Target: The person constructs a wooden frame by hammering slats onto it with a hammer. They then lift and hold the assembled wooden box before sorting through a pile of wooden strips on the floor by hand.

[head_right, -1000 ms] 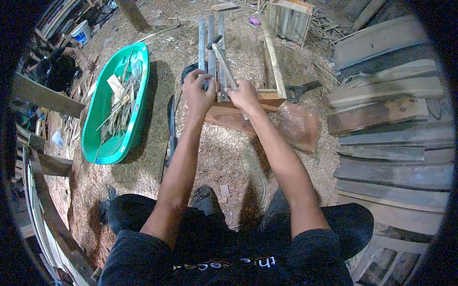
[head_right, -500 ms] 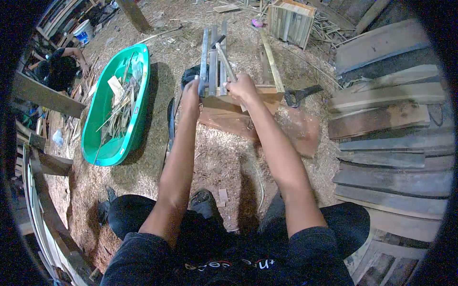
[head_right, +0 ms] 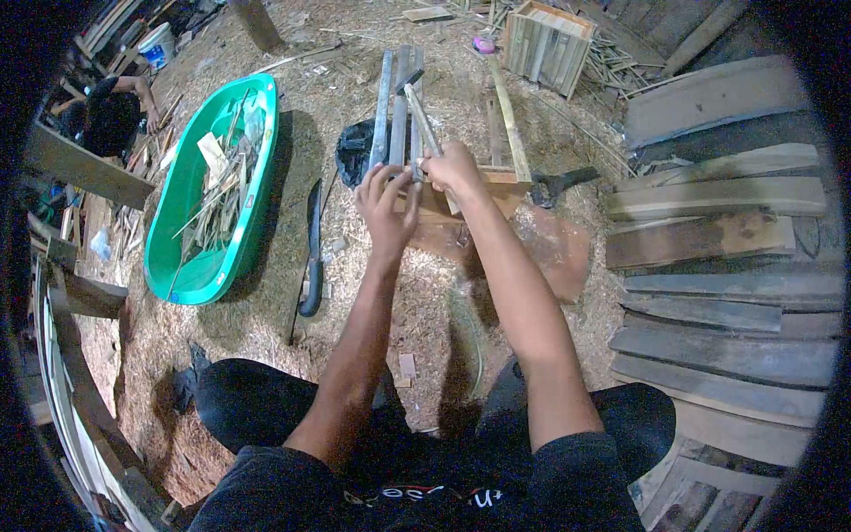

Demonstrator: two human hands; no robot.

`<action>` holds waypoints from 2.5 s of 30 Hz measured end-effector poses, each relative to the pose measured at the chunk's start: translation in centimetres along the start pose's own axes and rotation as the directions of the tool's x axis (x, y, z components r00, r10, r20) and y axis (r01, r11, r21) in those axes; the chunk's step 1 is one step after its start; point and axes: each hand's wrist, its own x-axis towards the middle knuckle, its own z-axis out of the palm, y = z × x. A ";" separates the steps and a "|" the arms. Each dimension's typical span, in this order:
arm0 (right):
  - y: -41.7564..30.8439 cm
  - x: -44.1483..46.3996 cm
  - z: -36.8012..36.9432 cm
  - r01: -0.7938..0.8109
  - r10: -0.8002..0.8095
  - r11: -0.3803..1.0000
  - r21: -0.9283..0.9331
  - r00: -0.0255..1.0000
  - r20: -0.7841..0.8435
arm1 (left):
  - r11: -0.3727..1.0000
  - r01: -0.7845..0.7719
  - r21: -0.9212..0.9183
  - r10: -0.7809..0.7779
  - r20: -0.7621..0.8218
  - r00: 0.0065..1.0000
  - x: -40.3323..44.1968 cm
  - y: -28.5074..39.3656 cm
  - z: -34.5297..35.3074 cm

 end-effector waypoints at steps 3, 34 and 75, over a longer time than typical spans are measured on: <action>0.3 0.6 0.0 0.006 -0.006 0.999 -0.032 1.000 0.004 | 0.995 -0.088 0.048 0.085 0.056 0.995 -0.1 -0.9 0.1; -4.5 -15.7 -9.1 0.522 -0.457 0.558 -0.645 0.842 0.287 | 0.993 -0.121 -0.005 0.120 0.160 0.980 -0.1 -2.7 1.7; -7.3 -12.2 -4.7 0.674 -0.704 0.686 -0.274 0.710 -0.013 | 1.000 -0.025 0.004 0.025 0.158 0.987 0.2 -1.0 1.2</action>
